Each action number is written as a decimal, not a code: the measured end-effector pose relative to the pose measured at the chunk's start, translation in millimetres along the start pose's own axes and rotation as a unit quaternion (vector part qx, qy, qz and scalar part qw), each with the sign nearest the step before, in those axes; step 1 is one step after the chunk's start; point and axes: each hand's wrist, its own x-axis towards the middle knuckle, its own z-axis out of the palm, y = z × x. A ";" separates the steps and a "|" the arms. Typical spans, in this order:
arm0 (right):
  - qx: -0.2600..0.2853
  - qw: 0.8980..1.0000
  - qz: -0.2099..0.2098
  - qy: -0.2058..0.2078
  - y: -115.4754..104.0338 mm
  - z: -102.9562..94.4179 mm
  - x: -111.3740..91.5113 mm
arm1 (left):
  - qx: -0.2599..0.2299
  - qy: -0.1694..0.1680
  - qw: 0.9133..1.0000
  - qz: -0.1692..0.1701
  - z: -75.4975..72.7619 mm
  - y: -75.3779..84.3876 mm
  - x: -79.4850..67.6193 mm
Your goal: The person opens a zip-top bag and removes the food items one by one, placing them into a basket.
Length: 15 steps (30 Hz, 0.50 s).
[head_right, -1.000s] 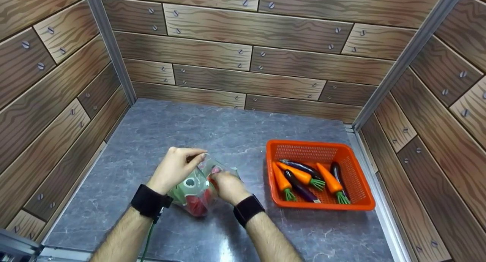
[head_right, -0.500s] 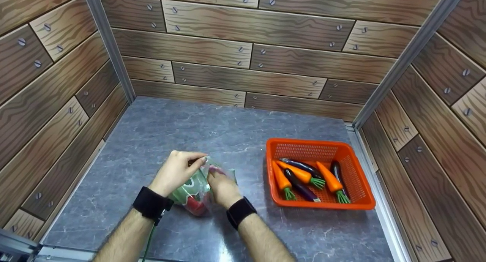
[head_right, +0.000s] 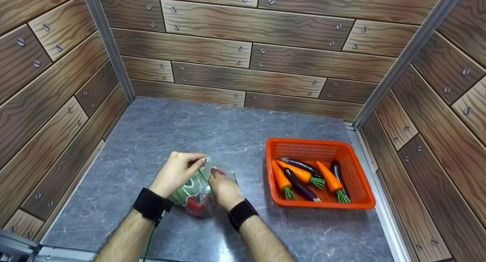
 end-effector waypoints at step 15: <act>0.020 0.996 -0.034 0.076 9.4 15.6 -4.5 | -0.007 -0.001 1.000 0.004 2.1 2.0 -0.7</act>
